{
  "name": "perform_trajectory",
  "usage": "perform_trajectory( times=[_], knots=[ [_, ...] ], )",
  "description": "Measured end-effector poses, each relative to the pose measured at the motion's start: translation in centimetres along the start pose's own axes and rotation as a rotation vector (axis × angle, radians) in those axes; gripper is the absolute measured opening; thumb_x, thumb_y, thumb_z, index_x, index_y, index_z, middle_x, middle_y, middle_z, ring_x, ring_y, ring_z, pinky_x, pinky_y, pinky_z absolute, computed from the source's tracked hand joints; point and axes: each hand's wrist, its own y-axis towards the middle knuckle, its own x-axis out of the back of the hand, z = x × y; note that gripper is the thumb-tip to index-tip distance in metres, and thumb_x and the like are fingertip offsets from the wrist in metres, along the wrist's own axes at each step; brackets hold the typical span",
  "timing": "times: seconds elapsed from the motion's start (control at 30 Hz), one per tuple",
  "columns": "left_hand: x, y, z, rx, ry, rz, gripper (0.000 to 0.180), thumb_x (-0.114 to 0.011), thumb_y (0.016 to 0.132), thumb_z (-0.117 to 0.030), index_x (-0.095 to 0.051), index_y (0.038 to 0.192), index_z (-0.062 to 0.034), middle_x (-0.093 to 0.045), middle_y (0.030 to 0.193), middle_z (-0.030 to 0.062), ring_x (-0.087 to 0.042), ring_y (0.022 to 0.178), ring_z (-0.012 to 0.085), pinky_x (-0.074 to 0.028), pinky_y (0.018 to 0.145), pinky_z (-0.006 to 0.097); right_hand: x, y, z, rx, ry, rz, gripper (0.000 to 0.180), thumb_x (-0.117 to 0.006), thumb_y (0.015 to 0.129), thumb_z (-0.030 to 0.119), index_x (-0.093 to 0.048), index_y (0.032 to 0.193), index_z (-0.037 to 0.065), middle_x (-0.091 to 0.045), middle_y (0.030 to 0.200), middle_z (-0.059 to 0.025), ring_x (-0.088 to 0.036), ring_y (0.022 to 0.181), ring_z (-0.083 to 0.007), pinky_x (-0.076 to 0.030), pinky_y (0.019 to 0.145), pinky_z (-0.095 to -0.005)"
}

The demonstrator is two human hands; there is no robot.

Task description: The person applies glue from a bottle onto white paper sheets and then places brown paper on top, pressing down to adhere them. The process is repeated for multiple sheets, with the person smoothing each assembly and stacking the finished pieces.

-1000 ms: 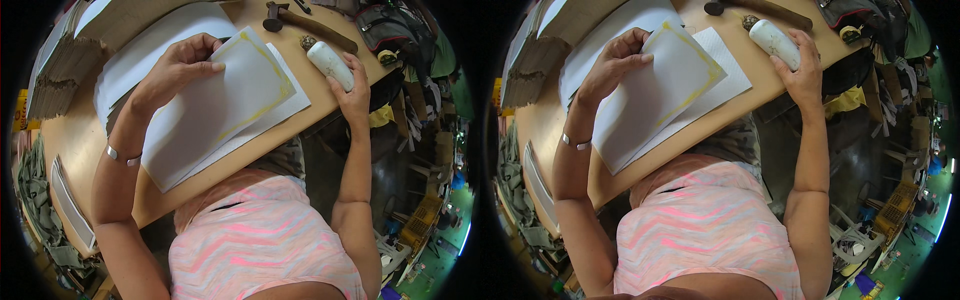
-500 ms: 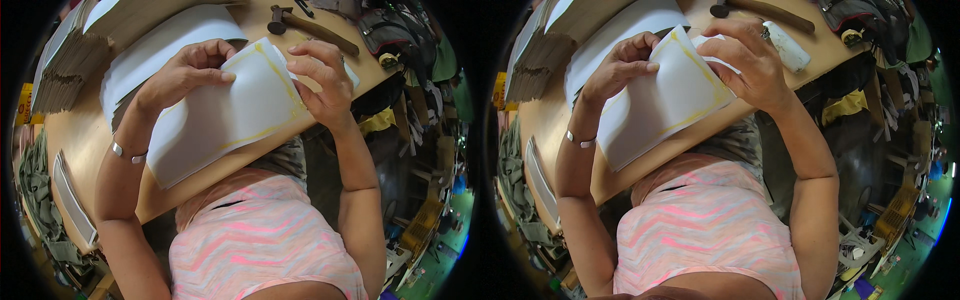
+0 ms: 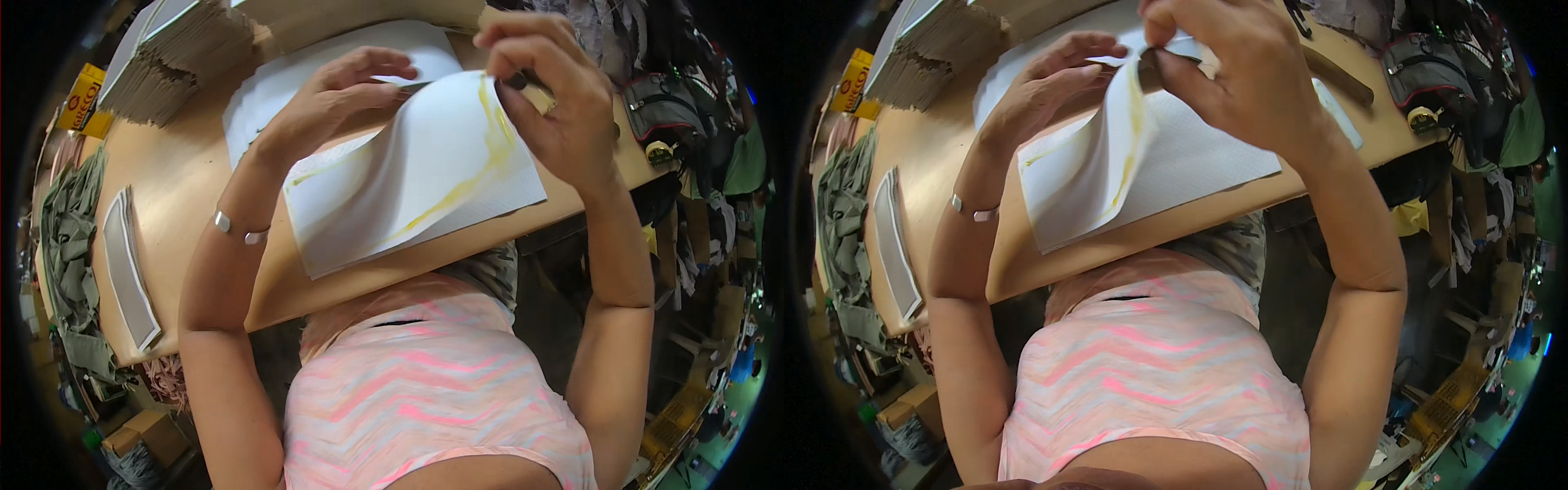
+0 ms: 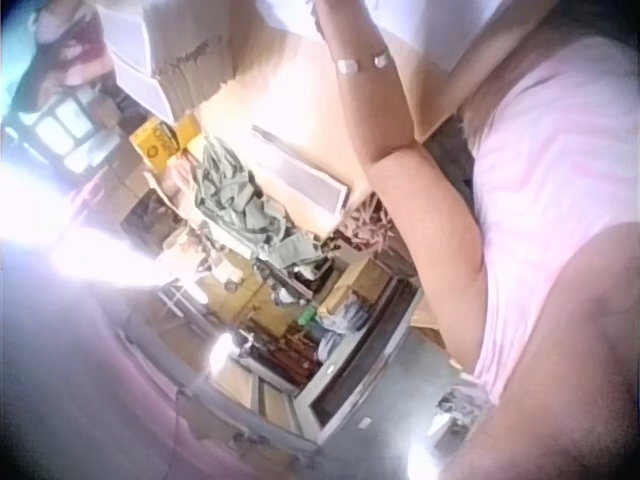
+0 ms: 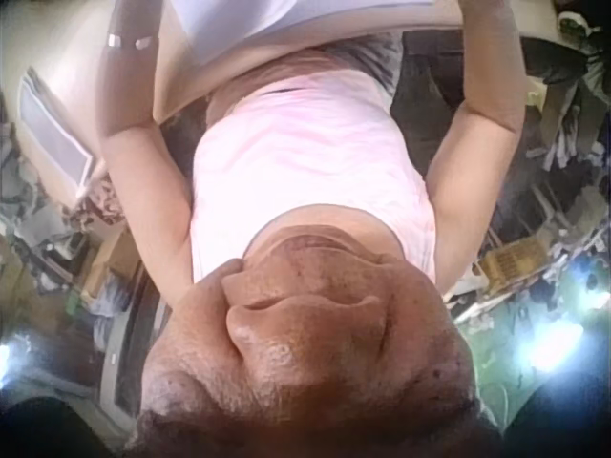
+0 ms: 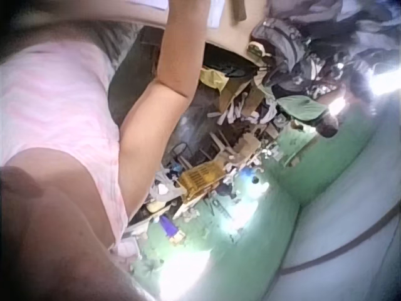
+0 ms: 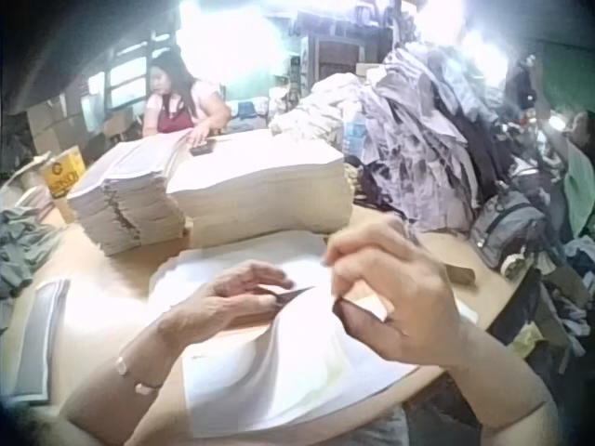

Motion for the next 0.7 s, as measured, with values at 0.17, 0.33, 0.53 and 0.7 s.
perform_trajectory(
  times=[0.17, 0.33, 0.53, 0.7],
  knots=[
    [5.5, -6.0, 1.6, 0.044, -0.029, -0.331, 0.023, -0.051, 0.084, 0.001, -0.057, 0.107, -0.0022, -0.058, 0.107, 0.0054, -0.057, 0.099, 0.0143, -0.044, 0.091, 0.027, -0.2, 6.1, -0.1, 0.023, 0.142, 0.013, 0.004, -0.059, 0.069, 0.002, -0.055, 0.068, 0.000, -0.059, 0.082, -0.0098, -0.056, 0.074, -0.0199, -0.045, 0.065, -0.0329],
    [6.3, -10.8, 2.4, 0.119, -0.137, -0.440, 0.027, -0.046, 0.079, 0.010, -0.055, 0.102, -0.0017, -0.058, 0.099, 0.0058, -0.057, 0.092, 0.0151, -0.046, 0.089, 0.028, 4.1, 11.1, 3.4, -0.215, 0.277, 0.298, 0.011, -0.054, 0.071, 0.007, -0.059, 0.068, -0.002, -0.061, 0.070, -0.0131, -0.059, 0.068, -0.0153, -0.046, 0.061, -0.0282],
    [4.4, -12.7, 2.3, 0.159, -0.017, -0.432, 0.032, -0.049, 0.075, 0.012, -0.055, 0.103, -0.0013, -0.058, 0.101, 0.0065, -0.057, 0.093, 0.0148, -0.046, 0.088, 0.028, 5.7, 14.1, 3.9, -0.224, 0.244, 0.386, 0.010, -0.055, 0.072, 0.007, -0.059, 0.071, -0.002, -0.061, 0.073, -0.0124, -0.059, 0.069, -0.0151, -0.046, 0.062, -0.0279],
    [0.0, -11.2, 0.6, 0.193, -0.053, -0.398, 0.032, -0.062, 0.079, 0.004, -0.052, 0.109, -0.0010, -0.056, 0.099, 0.0051, -0.055, 0.096, 0.0137, -0.047, 0.087, 0.027, 5.4, 15.4, 2.8, -0.216, 0.179, 0.349, 0.009, -0.055, 0.073, 0.007, -0.059, 0.074, -0.002, -0.061, 0.075, -0.0119, -0.059, 0.069, -0.0149, -0.046, 0.063, -0.0277]
  ],
)
